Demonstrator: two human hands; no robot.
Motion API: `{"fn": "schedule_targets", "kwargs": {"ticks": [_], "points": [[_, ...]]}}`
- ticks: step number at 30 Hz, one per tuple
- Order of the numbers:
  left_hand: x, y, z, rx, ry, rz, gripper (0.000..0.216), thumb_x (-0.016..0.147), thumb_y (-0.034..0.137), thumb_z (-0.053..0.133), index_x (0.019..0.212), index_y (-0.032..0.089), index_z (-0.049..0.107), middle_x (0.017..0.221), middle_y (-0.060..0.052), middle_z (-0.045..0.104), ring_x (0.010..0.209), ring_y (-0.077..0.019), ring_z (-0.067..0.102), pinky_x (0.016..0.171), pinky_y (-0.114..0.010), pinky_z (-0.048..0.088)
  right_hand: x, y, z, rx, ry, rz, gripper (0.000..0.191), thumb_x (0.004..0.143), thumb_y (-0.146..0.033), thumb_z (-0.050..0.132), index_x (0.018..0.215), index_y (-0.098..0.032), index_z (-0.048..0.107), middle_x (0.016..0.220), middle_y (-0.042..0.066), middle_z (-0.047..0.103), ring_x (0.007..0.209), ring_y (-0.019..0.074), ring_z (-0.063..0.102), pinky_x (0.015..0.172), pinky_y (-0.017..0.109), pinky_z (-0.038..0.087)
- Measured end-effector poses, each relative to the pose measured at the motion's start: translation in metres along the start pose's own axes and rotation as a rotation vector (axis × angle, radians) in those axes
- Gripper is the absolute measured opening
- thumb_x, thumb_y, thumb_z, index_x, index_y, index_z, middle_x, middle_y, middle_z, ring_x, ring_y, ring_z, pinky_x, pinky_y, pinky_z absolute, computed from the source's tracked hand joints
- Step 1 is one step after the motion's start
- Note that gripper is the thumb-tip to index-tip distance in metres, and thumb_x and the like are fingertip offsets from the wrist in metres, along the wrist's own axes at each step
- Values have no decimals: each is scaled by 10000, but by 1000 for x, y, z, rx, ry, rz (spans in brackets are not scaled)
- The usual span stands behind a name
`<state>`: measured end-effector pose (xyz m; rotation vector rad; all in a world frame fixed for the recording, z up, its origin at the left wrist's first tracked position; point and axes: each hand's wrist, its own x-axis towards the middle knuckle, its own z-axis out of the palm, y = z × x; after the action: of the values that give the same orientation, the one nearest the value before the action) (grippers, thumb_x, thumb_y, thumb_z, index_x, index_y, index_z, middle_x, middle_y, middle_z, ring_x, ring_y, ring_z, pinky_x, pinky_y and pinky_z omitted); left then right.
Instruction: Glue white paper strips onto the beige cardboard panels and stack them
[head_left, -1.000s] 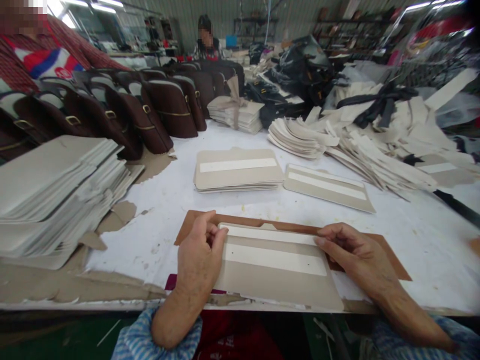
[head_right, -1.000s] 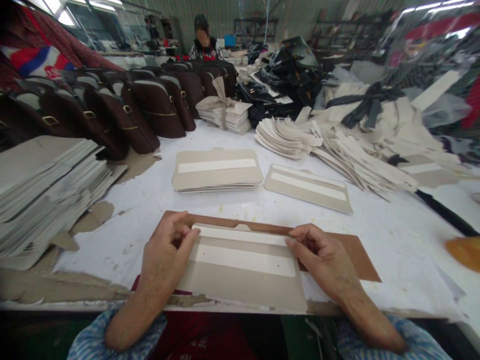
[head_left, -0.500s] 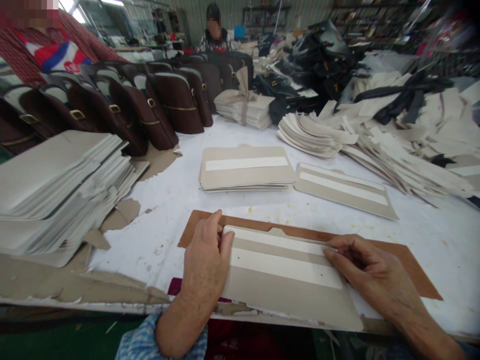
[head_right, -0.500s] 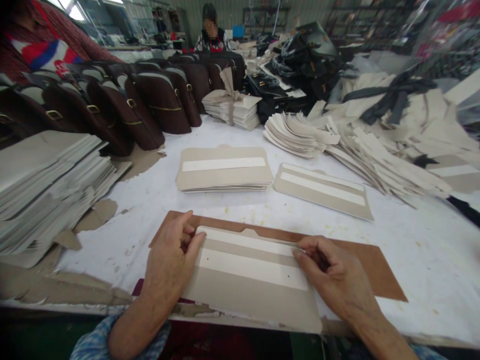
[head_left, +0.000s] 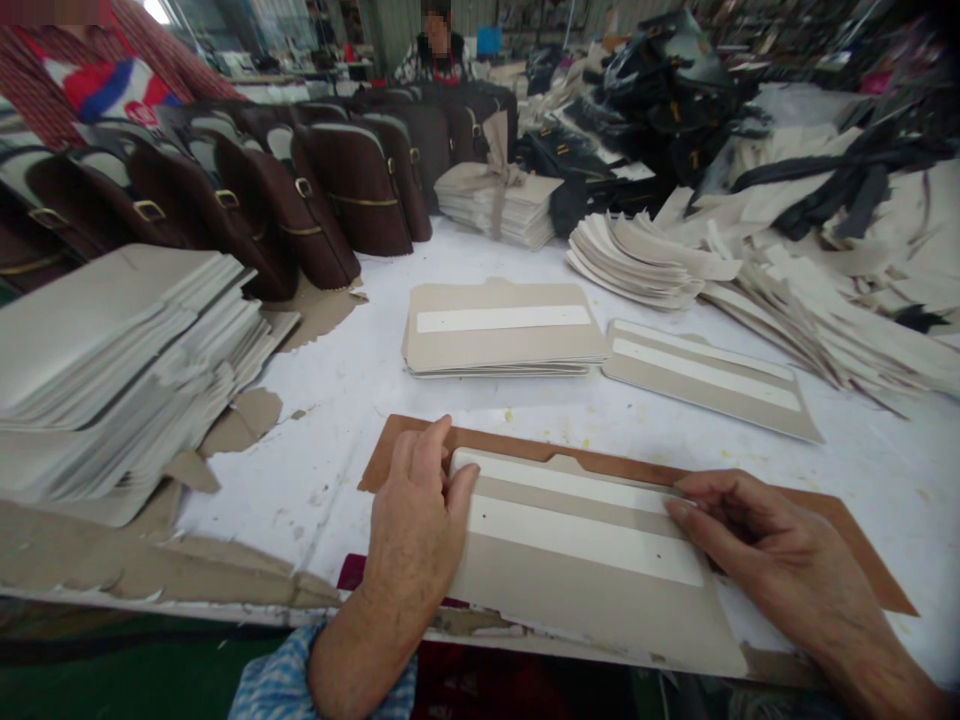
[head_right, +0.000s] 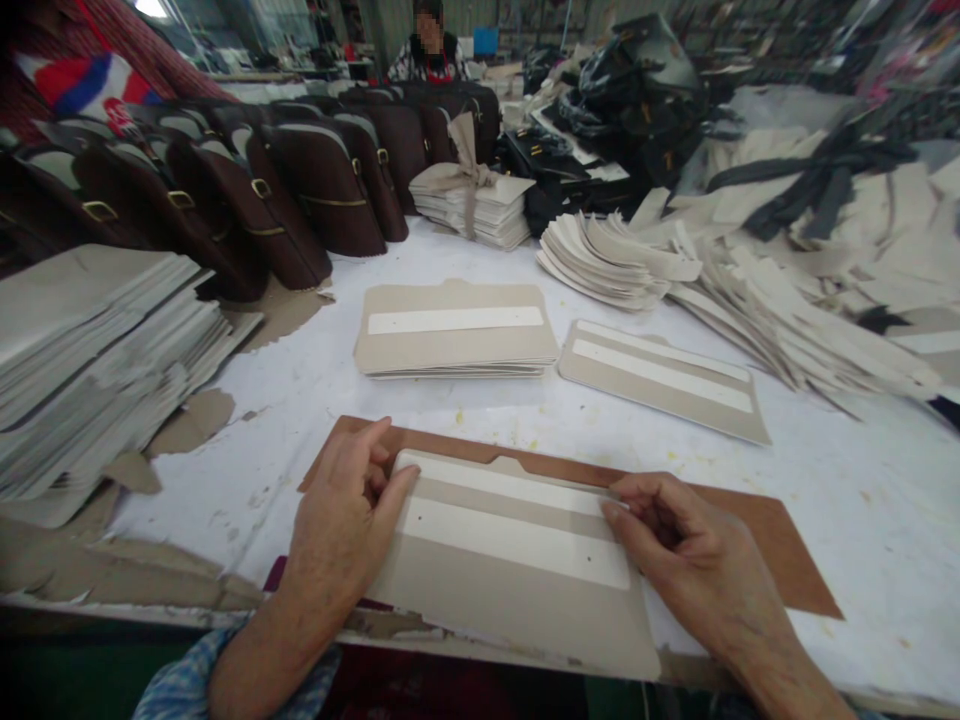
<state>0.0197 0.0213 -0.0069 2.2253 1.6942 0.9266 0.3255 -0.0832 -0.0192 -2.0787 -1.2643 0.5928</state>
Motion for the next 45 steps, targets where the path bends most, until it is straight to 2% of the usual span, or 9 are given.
{"fn": "schedule_targets", "kwargs": {"ticks": [10,15,21,31,38,45], "points": [[1,0,-1,23,-24,10,402,910,186,660,1309,185,610,1022,-59,671,934,-231,678,825,-383,576,0,-6,1,-2,24,-16,398,778,-621,703,883,-237,732,671,9,675,580,180,614,530,293,473],[3,1,-5,22,-56,66,202,951,249,588,1092,204,725,987,-51,640,857,-204,649,791,-344,561,1,-13,0,41,17,-38,346,810,-566,705,892,-230,720,684,10,674,582,172,612,532,285,468],[7,-3,-7,39,-47,135,260,978,351,524,929,243,755,929,-43,620,834,-210,622,672,-317,504,0,-21,1,99,6,-93,214,852,-429,679,891,-219,694,668,0,645,577,156,583,520,266,440],[9,-10,-6,77,-72,157,354,1001,441,457,935,244,743,953,-46,617,852,-232,637,730,-371,517,0,-28,4,47,78,-178,130,837,-333,661,874,-210,684,635,-23,600,555,132,544,510,252,405],[9,-16,-7,74,-117,164,270,1002,447,504,978,292,724,1011,-35,620,900,-229,637,733,-365,523,0,-35,4,-48,119,-248,54,838,-267,648,846,-214,653,639,-30,589,536,118,513,507,251,401],[10,-9,-6,44,-76,141,293,982,448,476,931,285,713,962,-41,623,855,-248,634,727,-397,525,-1,-37,4,-81,147,-286,32,834,-215,661,823,-215,632,699,-24,580,544,109,498,513,248,401]]}}
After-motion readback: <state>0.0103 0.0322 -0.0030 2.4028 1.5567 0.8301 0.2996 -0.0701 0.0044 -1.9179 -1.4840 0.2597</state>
